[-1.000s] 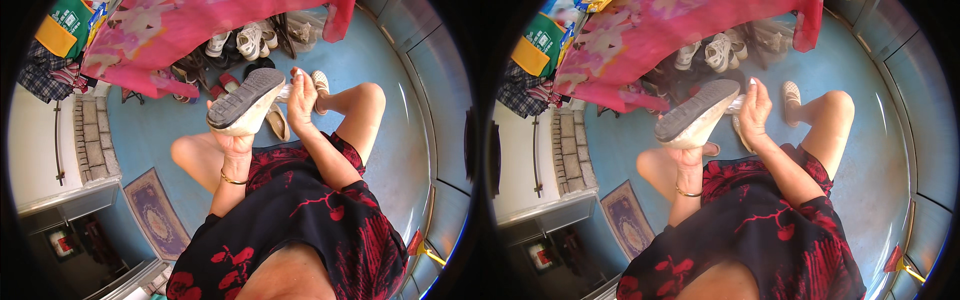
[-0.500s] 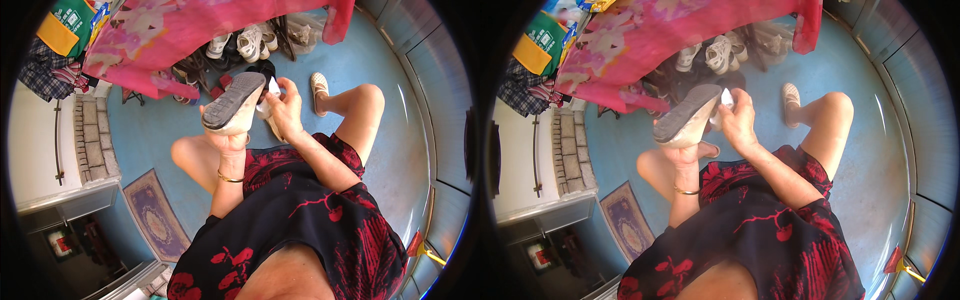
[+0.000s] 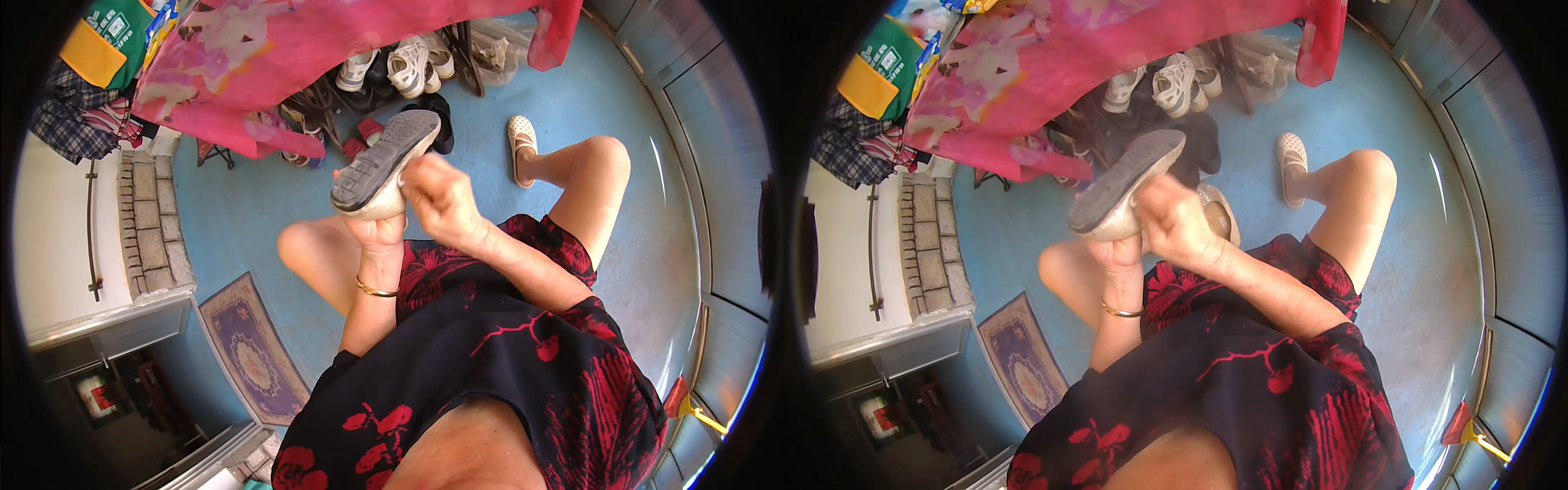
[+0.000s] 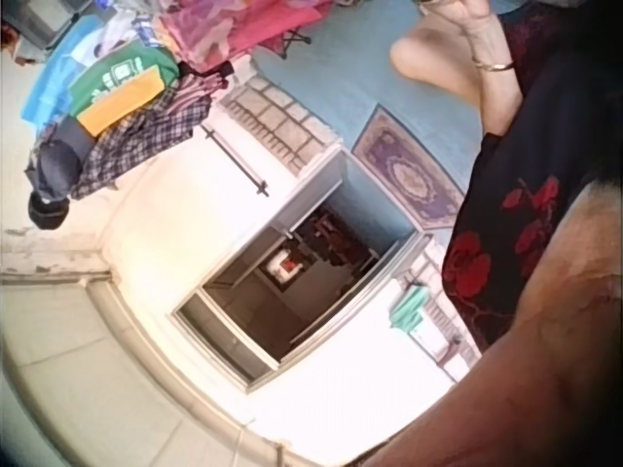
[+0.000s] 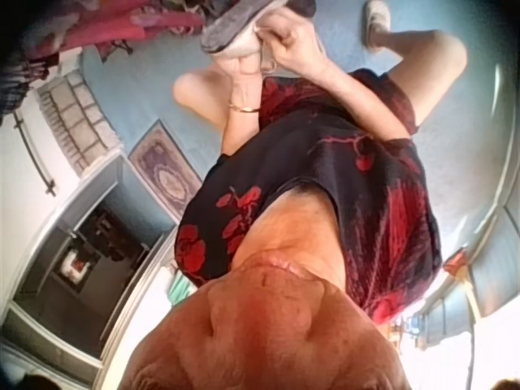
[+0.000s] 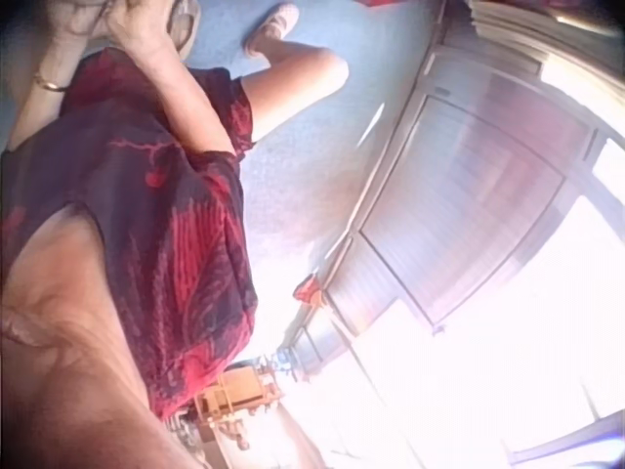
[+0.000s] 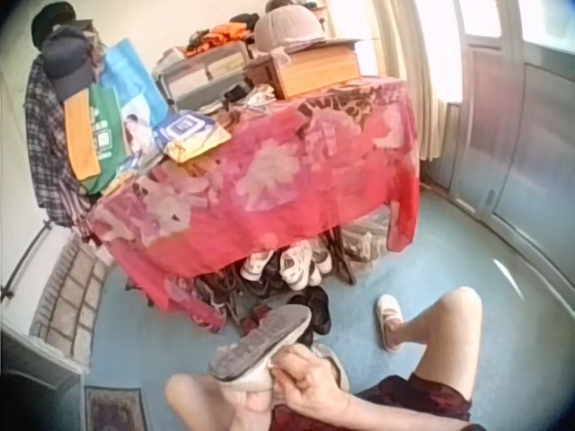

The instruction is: The person takes wet wipes from a package and uses them to wipe the outer surfaces, edges, and soles of a black shoe and a beige shoe.

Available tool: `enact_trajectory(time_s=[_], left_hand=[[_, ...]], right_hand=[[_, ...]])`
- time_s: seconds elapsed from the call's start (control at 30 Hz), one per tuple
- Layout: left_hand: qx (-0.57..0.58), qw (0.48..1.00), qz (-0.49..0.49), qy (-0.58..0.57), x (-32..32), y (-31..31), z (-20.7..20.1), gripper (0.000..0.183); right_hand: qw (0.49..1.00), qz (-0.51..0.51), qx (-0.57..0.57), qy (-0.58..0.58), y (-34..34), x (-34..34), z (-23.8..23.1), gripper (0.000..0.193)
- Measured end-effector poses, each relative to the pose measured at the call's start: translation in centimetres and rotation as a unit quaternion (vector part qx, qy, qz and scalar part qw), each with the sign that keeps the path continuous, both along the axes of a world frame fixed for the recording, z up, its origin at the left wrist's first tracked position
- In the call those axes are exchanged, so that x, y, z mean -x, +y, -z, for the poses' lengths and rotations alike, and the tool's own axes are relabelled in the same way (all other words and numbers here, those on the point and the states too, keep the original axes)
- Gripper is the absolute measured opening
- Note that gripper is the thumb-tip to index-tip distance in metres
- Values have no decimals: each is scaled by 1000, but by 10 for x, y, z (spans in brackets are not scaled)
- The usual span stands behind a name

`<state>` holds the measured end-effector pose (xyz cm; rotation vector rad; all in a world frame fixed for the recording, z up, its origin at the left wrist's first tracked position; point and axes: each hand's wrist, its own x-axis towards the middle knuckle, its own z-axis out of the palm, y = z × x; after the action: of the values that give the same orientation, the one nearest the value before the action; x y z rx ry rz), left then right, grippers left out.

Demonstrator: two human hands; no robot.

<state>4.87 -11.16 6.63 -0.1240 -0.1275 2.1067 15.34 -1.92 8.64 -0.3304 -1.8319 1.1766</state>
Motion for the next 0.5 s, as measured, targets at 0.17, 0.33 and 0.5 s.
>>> enact_trajectory(time_s=[0.17,0.33,0.5], left_hand=[[77,995,-25,52,-13,11,-7,34],[32,999,-19,8,4,0,15,30],[-11,1000,-3,-8,-1,5,9,28]], right_hand=[[943,92,317,37,16,22,28,6],[991,1,137,-1,-8,16,9,4],[969,72,238,-14,-7,25,25,4]])
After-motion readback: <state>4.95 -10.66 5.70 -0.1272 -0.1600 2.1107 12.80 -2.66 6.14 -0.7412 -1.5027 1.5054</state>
